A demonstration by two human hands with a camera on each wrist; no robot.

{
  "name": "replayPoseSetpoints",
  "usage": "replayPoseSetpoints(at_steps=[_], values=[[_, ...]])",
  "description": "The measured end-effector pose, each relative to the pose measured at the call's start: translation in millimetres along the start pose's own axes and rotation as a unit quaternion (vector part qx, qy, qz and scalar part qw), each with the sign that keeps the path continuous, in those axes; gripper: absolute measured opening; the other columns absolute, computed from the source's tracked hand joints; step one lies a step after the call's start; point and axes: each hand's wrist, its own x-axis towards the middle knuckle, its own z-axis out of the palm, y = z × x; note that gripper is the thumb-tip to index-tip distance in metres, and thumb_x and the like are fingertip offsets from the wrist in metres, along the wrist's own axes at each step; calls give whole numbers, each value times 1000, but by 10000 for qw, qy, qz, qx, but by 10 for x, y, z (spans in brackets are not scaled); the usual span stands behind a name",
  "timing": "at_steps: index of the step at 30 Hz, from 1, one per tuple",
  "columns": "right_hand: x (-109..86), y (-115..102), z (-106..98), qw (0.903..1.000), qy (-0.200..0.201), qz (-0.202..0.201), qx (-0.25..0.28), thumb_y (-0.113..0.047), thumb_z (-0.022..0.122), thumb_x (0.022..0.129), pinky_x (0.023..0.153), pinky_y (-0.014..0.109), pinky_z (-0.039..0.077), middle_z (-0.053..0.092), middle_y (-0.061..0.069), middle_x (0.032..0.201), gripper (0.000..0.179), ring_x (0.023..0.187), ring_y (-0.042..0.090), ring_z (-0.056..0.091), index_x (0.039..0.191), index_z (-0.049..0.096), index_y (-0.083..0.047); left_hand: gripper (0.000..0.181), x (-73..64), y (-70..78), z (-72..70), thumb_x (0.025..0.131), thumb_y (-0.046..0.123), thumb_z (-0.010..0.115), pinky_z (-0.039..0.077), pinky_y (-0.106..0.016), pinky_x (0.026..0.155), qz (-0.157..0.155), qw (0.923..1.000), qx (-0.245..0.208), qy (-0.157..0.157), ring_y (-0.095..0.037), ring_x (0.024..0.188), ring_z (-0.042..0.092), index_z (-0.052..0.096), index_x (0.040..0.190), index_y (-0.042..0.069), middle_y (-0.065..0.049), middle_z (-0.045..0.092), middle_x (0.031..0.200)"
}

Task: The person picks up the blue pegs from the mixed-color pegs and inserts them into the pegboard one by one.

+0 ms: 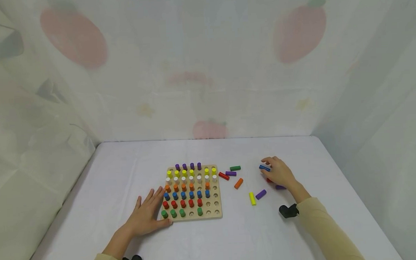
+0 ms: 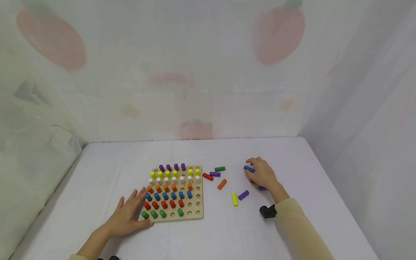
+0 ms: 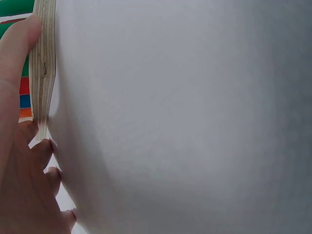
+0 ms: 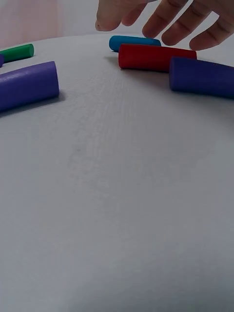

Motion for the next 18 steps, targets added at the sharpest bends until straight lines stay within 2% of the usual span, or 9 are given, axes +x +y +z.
replayPoseSetpoints(at_steps=[8,18], values=[[24,58,21,9997,-143,189,25,-20,69,80,70,42,50,58,12,90,36,82,26,59,111,61,-3,106,-3,10,-6,64,73,62,5,-70,103,-6,10000,-32,-14,-39,138,17,27,146,16,-8,25,152],[71,71,42,9986,-384,352,10,-19,68,81,69,39,50,59,11,90,30,79,23,57,107,61,-5,106,-10,2,-1,65,73,62,6,-69,103,51,10000,-42,37,-38,138,18,28,146,14,-7,25,152]])
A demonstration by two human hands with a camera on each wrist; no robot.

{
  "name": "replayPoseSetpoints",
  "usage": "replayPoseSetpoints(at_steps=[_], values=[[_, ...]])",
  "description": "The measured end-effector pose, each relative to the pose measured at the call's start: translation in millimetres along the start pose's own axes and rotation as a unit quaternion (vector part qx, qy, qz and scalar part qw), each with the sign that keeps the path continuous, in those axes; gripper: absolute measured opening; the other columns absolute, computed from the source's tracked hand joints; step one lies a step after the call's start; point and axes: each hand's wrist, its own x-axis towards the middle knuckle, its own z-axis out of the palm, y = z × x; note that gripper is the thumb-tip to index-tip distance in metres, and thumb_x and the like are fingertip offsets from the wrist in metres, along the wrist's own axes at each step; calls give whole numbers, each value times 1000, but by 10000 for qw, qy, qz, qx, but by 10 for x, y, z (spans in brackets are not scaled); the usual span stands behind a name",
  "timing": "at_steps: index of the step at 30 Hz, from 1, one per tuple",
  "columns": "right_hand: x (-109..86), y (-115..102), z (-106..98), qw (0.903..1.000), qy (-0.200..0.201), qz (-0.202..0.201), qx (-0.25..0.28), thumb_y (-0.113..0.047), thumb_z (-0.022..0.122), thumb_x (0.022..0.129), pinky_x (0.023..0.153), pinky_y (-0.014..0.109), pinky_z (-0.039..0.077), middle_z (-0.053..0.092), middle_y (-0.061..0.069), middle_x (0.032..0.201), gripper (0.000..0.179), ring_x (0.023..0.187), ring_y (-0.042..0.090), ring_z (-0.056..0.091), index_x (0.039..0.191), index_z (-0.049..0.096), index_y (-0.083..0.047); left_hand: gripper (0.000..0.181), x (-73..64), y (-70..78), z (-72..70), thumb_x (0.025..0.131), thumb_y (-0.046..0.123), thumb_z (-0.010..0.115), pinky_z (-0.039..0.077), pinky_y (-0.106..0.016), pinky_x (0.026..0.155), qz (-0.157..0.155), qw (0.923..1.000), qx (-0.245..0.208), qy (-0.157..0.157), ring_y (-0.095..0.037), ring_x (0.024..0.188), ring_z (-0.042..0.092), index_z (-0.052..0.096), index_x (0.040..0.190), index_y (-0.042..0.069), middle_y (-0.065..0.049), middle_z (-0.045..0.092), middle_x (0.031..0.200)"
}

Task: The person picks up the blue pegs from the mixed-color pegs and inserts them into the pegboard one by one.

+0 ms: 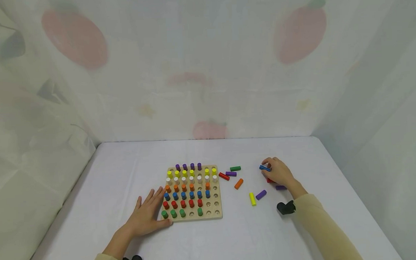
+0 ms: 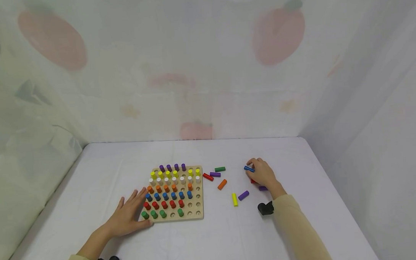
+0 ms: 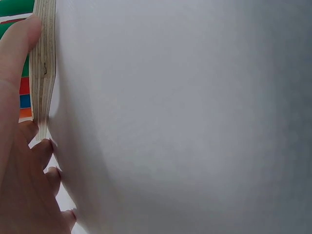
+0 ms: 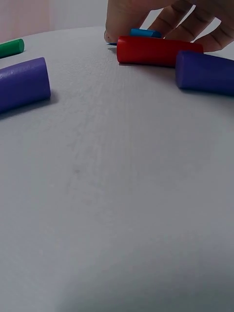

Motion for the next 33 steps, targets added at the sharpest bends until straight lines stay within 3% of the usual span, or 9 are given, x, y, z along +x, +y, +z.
replayPoseSetpoints(at_steps=[24,33], values=[[42,-93,11,9997,-172,162,51,-14,65,83,69,36,49,58,9,89,23,76,20,55,104,61,-5,106,20,-10,-2,65,73,62,7,-70,102,54,10000,64,16,-38,138,19,27,146,14,-7,25,152],[20,-178,34,9997,24,-4,252,-14,64,84,53,25,43,58,7,90,23,68,14,52,105,60,-7,107,6,5,-8,65,73,62,6,-70,102,13,10000,56,-23,-39,138,18,27,146,13,-8,25,151]])
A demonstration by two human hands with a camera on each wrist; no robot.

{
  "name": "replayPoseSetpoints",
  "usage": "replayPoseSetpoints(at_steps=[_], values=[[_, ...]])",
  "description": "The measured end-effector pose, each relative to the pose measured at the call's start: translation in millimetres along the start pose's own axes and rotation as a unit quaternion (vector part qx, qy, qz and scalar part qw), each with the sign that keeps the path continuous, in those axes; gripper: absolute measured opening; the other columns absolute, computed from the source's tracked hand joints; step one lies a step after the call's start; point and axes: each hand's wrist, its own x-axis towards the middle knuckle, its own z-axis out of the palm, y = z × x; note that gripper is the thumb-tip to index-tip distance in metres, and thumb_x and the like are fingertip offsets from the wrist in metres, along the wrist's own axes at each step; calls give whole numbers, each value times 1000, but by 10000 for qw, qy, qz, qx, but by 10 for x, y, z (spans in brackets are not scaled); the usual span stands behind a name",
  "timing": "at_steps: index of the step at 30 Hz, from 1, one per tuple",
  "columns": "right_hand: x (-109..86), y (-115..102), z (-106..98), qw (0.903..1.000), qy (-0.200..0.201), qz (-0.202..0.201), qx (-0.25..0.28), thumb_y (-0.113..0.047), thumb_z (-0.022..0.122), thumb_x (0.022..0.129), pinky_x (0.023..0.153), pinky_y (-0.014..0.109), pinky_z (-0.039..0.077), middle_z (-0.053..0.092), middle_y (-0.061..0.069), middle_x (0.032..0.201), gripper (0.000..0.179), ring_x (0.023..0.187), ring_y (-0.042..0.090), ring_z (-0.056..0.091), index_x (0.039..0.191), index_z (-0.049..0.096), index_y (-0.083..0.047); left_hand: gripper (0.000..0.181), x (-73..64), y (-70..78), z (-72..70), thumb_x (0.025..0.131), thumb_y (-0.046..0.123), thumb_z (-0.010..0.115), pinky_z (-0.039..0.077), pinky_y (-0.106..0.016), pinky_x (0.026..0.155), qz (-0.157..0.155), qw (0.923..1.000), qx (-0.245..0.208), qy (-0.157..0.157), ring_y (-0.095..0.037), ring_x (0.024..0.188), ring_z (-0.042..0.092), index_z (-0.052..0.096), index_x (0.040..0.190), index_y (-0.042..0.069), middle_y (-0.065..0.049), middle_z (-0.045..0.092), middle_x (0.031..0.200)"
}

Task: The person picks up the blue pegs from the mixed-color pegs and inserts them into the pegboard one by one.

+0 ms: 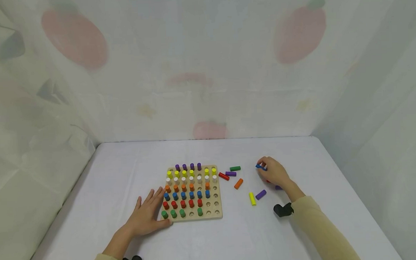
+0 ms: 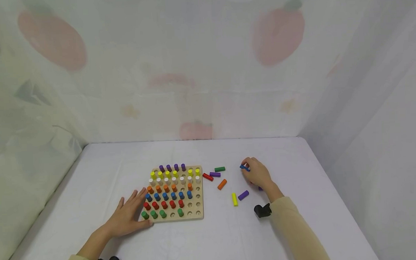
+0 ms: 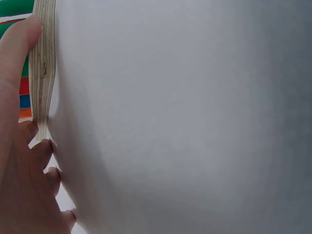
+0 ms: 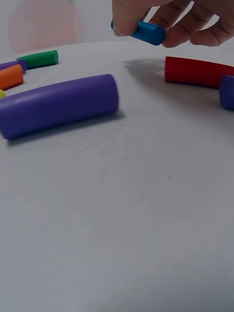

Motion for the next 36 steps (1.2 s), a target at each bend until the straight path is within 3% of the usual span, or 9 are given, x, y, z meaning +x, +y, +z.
replayPoseSetpoints(at_steps=[10,19,36], values=[[-50,-232,68,9989,198,-430,55,-14,67,83,63,25,47,60,3,88,23,74,14,53,104,60,-8,107,-1,8,-1,64,72,63,6,-70,102,-13,10000,-39,-8,-39,138,18,28,146,13,-8,25,151],[-86,-411,154,9969,100,-726,301,-11,66,83,67,25,51,61,0,89,23,77,12,56,105,59,-9,107,-2,12,0,64,72,63,6,-70,102,-28,10000,-45,-10,-39,138,17,28,146,13,-8,25,152],[-173,-722,341,9941,-183,-683,825,-16,65,85,70,23,52,64,-7,93,19,81,8,60,103,59,-17,107,1,-6,4,64,72,63,7,-70,103,14,10000,32,-2,-38,138,18,28,146,12,-8,25,152]])
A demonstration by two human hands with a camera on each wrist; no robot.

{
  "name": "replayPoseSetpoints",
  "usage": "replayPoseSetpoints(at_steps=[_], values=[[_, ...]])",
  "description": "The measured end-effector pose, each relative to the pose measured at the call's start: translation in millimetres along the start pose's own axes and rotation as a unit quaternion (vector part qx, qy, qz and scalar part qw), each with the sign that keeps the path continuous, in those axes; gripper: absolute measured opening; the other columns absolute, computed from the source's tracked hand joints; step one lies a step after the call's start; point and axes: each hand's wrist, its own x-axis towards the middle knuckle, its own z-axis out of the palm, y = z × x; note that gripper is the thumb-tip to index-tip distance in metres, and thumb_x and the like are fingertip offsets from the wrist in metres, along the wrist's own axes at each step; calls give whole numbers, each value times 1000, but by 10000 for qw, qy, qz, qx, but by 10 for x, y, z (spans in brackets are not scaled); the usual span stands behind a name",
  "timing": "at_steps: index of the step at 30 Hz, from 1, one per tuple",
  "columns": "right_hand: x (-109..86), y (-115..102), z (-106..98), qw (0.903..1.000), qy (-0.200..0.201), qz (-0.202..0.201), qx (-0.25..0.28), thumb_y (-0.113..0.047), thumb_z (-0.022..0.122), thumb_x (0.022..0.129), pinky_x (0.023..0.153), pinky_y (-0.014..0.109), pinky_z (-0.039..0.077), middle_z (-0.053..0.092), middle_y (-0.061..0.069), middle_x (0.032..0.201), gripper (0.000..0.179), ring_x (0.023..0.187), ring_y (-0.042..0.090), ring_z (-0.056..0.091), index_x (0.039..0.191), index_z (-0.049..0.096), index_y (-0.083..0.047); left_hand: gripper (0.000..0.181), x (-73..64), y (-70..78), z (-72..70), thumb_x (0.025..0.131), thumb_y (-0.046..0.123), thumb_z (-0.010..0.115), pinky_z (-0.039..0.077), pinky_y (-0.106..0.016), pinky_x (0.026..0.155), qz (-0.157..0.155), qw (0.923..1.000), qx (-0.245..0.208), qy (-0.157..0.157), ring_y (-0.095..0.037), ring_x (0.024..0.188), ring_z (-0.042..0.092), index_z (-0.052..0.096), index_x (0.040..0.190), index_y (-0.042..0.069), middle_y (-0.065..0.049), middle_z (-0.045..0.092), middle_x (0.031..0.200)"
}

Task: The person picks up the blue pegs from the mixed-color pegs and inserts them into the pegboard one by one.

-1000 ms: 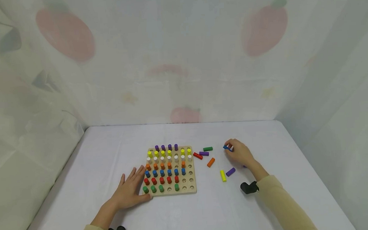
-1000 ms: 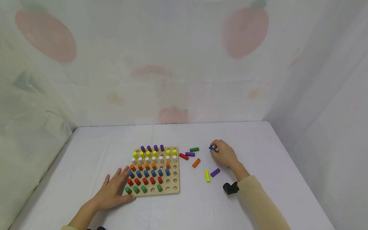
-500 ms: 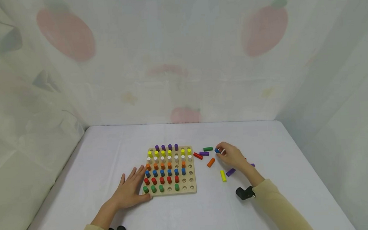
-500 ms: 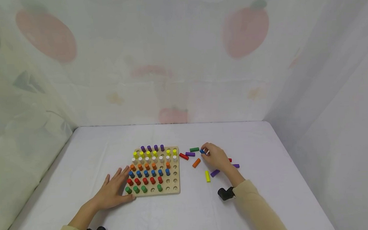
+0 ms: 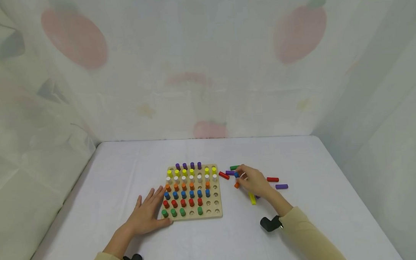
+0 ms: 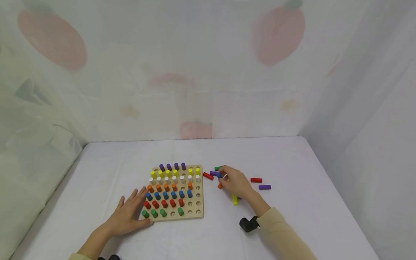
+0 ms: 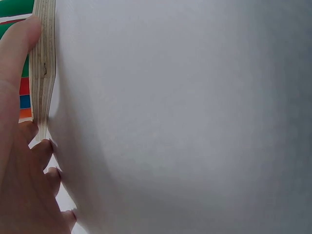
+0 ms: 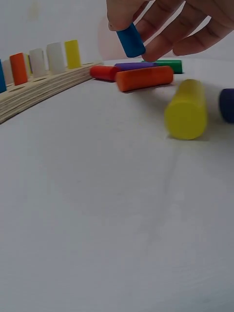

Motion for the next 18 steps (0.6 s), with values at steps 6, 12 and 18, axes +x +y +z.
replayPoseSetpoints(at_steps=[6,12,18], values=[[4,-99,116,9998,1,-143,112,-15,67,84,68,18,50,63,-7,93,22,76,5,55,104,58,-17,107,4,-8,1,64,72,63,7,-69,103,14,10000,5,1,-38,138,18,28,146,12,-8,24,152],[13,-190,222,9992,-130,-346,119,-15,65,85,70,17,50,63,-5,95,20,79,4,57,103,57,-16,107,3,-7,2,64,72,63,7,-70,102,13,10000,-7,1,-39,138,19,27,146,13,-8,25,152],[-10,-268,322,9972,-283,-633,285,-12,64,85,71,18,51,61,-6,90,18,81,5,58,101,57,-14,107,-6,4,-4,64,72,63,7,-70,102,17,10000,-36,9,-39,138,19,27,146,13,-8,25,151]])
